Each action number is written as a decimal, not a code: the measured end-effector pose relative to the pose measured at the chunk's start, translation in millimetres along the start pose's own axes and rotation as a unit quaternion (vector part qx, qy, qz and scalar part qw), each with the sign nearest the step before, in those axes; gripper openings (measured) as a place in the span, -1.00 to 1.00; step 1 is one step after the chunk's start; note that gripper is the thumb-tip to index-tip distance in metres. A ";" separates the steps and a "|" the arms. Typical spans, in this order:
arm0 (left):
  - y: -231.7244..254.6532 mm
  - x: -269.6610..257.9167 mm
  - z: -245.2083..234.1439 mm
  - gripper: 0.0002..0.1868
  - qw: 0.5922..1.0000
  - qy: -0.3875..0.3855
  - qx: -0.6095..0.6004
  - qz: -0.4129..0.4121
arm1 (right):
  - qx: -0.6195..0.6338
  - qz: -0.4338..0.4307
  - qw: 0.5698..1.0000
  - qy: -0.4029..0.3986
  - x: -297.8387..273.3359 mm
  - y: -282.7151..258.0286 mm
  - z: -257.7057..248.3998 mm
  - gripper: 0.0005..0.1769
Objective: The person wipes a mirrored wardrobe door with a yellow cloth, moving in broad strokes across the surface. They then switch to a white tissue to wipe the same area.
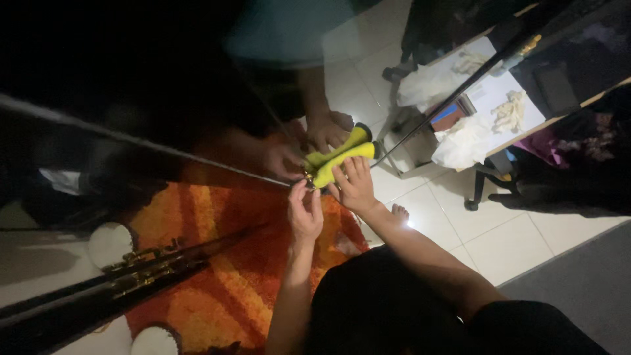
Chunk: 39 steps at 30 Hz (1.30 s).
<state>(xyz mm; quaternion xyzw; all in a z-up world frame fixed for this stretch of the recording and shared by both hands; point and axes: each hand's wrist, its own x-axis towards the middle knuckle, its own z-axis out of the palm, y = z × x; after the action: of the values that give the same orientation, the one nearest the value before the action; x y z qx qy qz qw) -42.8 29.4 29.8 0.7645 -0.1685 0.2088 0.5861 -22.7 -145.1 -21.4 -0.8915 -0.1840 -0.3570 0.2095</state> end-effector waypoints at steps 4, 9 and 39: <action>8.5 5.8 -0.9 -0.57 1.000 -0.009 -0.006 0.018 | 0.000 0.018 0.998 0.058 15.3 0.2 -9.7 -0.25; 8.6 7.7 3.6 -0.57 0.999 -0.002 -0.017 0.043 | 0.006 0.106 0.979 0.175 77.5 18.6 -49.2 -0.06; 10.1 4.7 23.0 -0.65 0.998 0.057 0.033 0.002 | -0.031 0.150 0.984 0.087 9.0 136.2 -63.6 0.03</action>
<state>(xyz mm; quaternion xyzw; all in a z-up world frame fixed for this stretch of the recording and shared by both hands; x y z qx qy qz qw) -41.0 4.5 35.4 0.7699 -0.1292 0.2588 0.5688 12.8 -290.6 -6.1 -0.8805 -0.0178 -0.4033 0.2484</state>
